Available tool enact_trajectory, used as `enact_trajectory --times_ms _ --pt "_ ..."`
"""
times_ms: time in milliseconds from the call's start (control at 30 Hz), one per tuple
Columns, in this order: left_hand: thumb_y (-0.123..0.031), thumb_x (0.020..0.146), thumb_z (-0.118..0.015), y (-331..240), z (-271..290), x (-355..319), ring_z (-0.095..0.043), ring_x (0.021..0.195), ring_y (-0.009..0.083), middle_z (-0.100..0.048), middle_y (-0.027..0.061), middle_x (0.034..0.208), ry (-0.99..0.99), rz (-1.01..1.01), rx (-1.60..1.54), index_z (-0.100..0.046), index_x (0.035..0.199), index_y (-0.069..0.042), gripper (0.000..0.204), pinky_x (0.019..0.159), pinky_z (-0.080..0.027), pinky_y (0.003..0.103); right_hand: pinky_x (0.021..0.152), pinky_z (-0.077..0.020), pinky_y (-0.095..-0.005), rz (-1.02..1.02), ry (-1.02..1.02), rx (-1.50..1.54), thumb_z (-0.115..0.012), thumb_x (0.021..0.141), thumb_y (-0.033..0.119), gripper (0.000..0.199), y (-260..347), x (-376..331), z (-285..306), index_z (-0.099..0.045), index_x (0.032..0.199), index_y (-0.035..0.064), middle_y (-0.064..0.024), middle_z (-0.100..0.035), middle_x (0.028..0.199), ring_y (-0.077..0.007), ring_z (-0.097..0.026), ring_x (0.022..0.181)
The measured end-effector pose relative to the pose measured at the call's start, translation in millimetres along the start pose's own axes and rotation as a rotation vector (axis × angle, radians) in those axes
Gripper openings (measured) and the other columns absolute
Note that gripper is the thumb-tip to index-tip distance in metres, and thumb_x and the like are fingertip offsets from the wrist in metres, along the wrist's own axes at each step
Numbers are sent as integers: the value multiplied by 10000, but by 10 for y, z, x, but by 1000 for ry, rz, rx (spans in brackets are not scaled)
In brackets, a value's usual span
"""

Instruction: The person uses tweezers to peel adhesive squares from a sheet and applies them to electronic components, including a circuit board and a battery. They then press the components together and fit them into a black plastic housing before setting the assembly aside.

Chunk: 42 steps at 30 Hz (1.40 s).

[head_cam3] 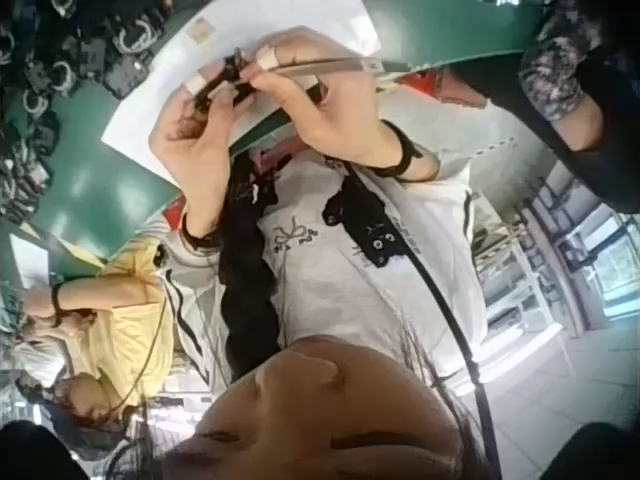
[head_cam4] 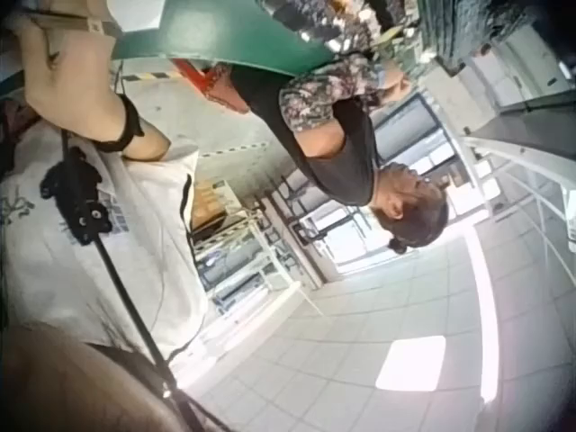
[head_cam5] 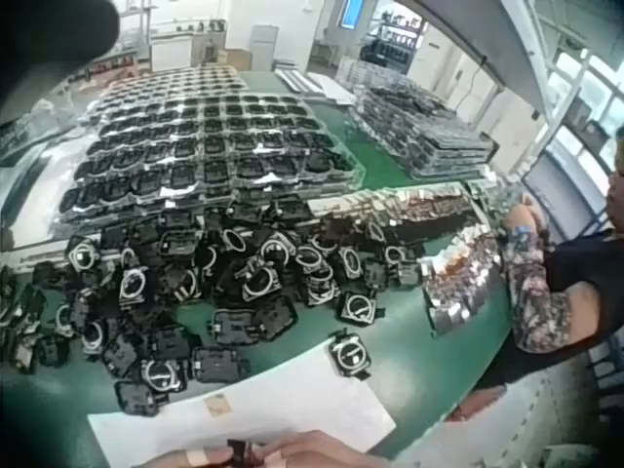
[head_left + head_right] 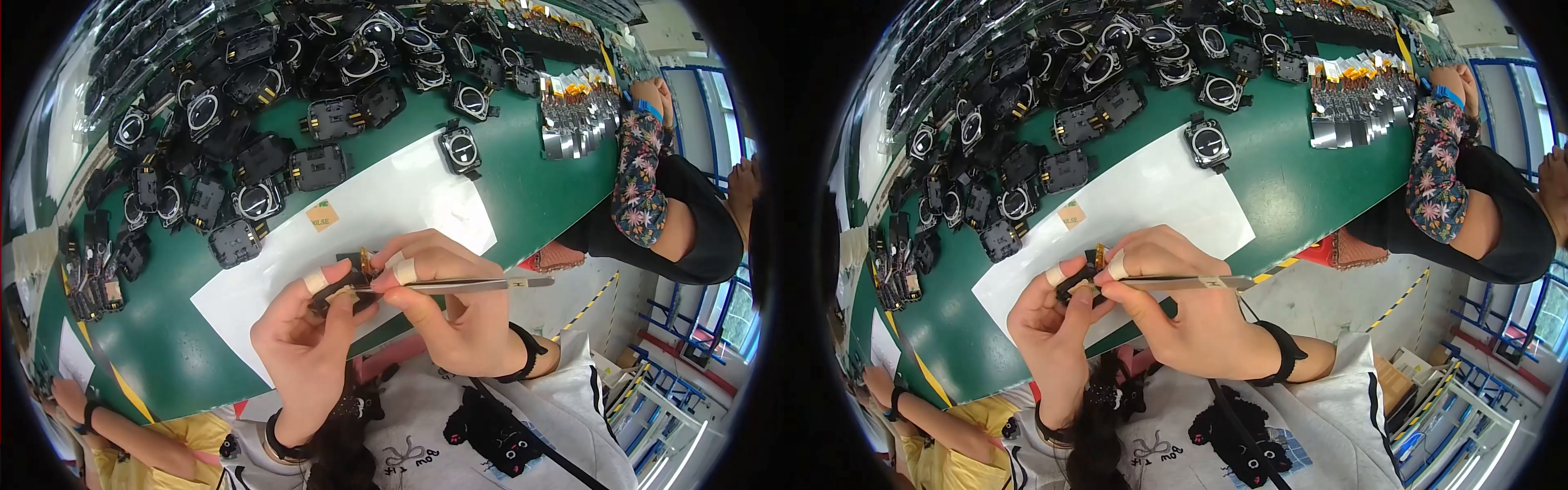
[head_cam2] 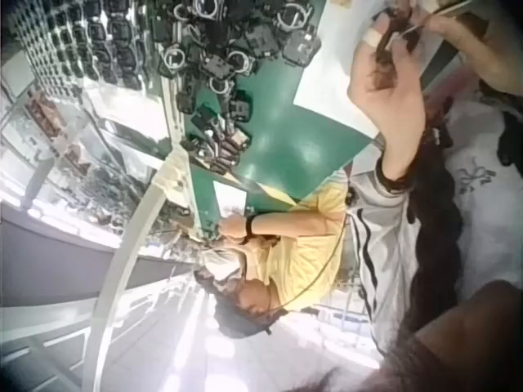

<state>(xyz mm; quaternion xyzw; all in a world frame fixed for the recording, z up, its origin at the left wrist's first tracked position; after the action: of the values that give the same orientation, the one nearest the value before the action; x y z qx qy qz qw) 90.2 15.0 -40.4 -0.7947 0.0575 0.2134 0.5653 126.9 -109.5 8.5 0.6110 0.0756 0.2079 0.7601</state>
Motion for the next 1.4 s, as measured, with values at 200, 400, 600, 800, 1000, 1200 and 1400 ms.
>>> enact_trajectory --times_ms 200,400,600,800,1000,1200,1400 --pt "119 795 -486 22 138 17 -604 807 190 -591 126 905 -61 49 -98 -566 979 69 207 674 -567 321 719 -468 -322 -48 -10 85 -541 827 38 149 109 42 160 -551 950 -46 -147 -567 916 -264 -590 847" --pt "41 742 -540 -428 1214 -326 -575 671 125 -589 93 855 -507 -148 256 -565 942 18 202 490 -480 206 708 -468 -287 -48 -303 -219 -486 870 37 104 65 131 1105 -541 943 -12 -129 -598 851 -201 -601 781" --pt "-131 844 -531 -641 2562 -695 -512 870 93 -567 27 1035 -798 -262 484 -545 1158 -48 325 694 -359 201 603 -456 -284 -72 -437 -934 -658 725 12 245 -155 165 1843 -494 907 6 -116 -600 797 -204 -580 670" --pt "-162 848 -548 -509 3232 -785 -509 889 93 -567 12 1069 -870 -320 584 -556 1151 -58 321 726 -366 226 610 -453 -318 -150 -404 -1074 -670 633 -59 337 -175 105 1825 -468 891 17 -108 -552 822 -261 -555 703" --pt "-169 867 -536 -996 2504 -806 -498 879 81 -579 26 1032 -992 -405 1604 -572 1108 -53 270 664 -368 198 633 -439 -340 -304 -291 -978 -644 612 -100 350 -198 -157 1659 -475 894 21 -116 -528 830 -283 -538 735" --pt "50 776 -462 -1270 -364 -296 -516 982 232 -532 96 1108 -47 -674 1305 -558 1047 -17 295 753 -408 275 609 -433 -335 -102 -391 -874 -662 618 -83 330 -157 67 1486 -486 875 25 -111 -515 795 -276 -529 695" --pt "96 637 -494 -538 -1786 220 -462 1063 309 -492 131 1129 534 -944 1398 -553 1040 -32 427 835 -440 376 524 -422 -290 -47 -302 -921 -598 649 -108 236 -193 86 1502 -512 820 29 -94 -510 717 -233 -527 638"
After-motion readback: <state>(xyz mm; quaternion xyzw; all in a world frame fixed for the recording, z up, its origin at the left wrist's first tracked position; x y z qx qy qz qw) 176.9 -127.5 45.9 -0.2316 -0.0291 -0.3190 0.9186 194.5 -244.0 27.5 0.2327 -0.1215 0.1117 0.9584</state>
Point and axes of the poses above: each hand's wrist, its own x-axis towards the middle knuckle, its own z-axis out of the back of the hand, y = z × x, the point moved 10 cm from there along x, towards the middle knuckle
